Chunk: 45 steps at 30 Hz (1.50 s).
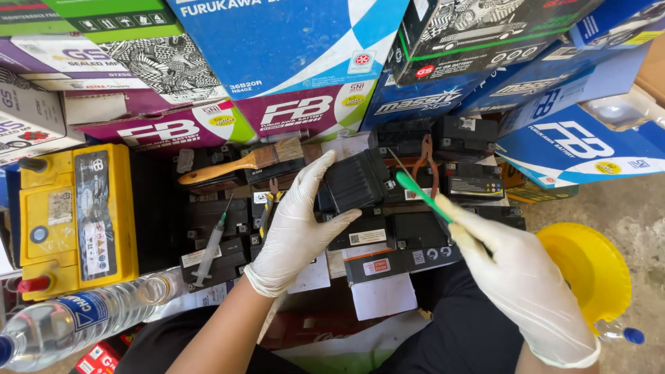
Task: Cleaning the top surface of a battery using a toothbrush
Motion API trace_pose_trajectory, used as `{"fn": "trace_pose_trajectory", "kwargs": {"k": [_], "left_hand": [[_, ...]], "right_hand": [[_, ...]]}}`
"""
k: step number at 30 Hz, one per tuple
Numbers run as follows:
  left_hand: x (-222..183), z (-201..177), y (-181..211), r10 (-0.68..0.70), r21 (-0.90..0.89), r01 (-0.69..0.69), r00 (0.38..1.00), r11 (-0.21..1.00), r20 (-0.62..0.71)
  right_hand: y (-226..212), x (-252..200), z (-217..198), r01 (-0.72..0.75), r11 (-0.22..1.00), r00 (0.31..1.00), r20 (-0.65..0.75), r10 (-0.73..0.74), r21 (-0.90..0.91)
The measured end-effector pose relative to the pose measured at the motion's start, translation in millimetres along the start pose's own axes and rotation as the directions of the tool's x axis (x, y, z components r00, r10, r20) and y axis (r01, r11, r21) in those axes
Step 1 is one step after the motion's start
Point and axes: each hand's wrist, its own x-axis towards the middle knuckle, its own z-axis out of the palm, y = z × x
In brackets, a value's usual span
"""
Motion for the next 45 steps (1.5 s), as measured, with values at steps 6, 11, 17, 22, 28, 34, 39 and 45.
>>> {"fn": "trace_pose_trajectory", "kwargs": {"k": [6, 11, 17, 22, 28, 34, 39, 45], "left_hand": [[1.4, 0.3, 1.3, -0.002, -0.009, 0.002, 1.000, 1.000, 0.007], [0.4, 0.2, -3.3, 0.044, 0.005, -0.044, 0.999, 0.999, 0.002], [-0.5, 0.2, -7.0, 0.045, 0.014, -0.045, 0.999, 0.999, 0.005], [-1.7, -1.0, -2.9, 0.014, 0.018, -0.014, 1.000, 1.000, 0.002], [-2.9, -1.2, -6.9, 0.024, -0.008, -0.024, 1.000, 1.000, 0.013], [-4.1, -2.9, -3.0, 0.007, -0.036, -0.008, 1.000, 0.999, -0.011], [-5.0, -1.4, -7.3, -0.013, -0.048, 0.013, 1.000, 0.999, -0.001], [-3.9, -2.5, -7.1, 0.010, -0.067, -0.010, 1.000, 0.998, 0.009]], "right_hand": [[4.1, 11.4, 52.8, 0.442, 0.875, 0.892, -0.195, -0.407, 0.197], [8.5, -0.8, 46.3, 0.405, 0.899, 0.913, -0.127, -0.388, 0.165], [10.0, -8.8, 68.5, 0.425, 0.879, 0.901, -0.191, -0.389, 0.215], [-19.2, 5.2, 84.4, 0.486, 0.855, 0.849, -0.327, -0.414, 0.180], [-8.0, -5.9, 123.0, 0.619, 0.780, 0.757, -0.335, -0.562, 0.092], [-13.2, -0.7, 113.9, 0.563, 0.821, 0.741, -0.493, -0.455, 0.090], [-15.8, -4.6, 132.2, 0.652, 0.758, 0.714, -0.334, -0.615, -0.003], [-29.7, -7.6, 111.4, 0.631, 0.755, 0.759, -0.341, -0.555, 0.178]]}}
